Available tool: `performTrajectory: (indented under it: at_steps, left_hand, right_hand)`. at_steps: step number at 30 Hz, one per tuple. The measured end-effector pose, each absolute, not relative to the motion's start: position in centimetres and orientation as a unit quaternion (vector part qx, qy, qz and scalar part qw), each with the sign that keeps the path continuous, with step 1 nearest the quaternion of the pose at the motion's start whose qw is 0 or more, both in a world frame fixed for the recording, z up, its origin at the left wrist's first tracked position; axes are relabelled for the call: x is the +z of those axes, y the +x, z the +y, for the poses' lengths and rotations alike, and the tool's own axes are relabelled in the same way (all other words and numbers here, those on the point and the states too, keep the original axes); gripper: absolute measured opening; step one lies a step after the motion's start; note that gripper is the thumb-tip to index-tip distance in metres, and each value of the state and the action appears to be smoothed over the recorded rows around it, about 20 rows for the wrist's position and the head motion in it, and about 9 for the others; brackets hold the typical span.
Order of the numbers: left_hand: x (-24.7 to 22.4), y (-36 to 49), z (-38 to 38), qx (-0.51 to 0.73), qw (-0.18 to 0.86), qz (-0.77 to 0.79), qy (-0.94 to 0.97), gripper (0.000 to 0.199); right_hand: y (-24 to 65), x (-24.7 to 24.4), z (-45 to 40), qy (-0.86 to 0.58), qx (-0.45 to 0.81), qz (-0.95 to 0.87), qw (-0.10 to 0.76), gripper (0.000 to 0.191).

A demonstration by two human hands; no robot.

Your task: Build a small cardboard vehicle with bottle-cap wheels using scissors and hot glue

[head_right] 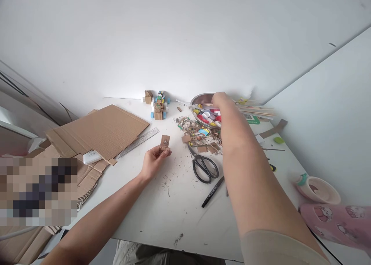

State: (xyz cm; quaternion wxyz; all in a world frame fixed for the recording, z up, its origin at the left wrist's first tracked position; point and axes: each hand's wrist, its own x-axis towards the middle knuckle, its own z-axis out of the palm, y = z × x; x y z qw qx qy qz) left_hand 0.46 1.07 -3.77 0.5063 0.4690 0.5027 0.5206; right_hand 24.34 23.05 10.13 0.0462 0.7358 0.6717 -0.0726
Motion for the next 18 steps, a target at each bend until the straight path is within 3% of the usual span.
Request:
performTrajectory:
  at_steps: [18]
  left_hand:
    - [-3.9,0.5,1.2,0.528,0.500,0.499,0.472,0.031]
  right_hand:
    - [25.2,8.6,25.0,0.740,-0.046,0.670,0.025,0.033]
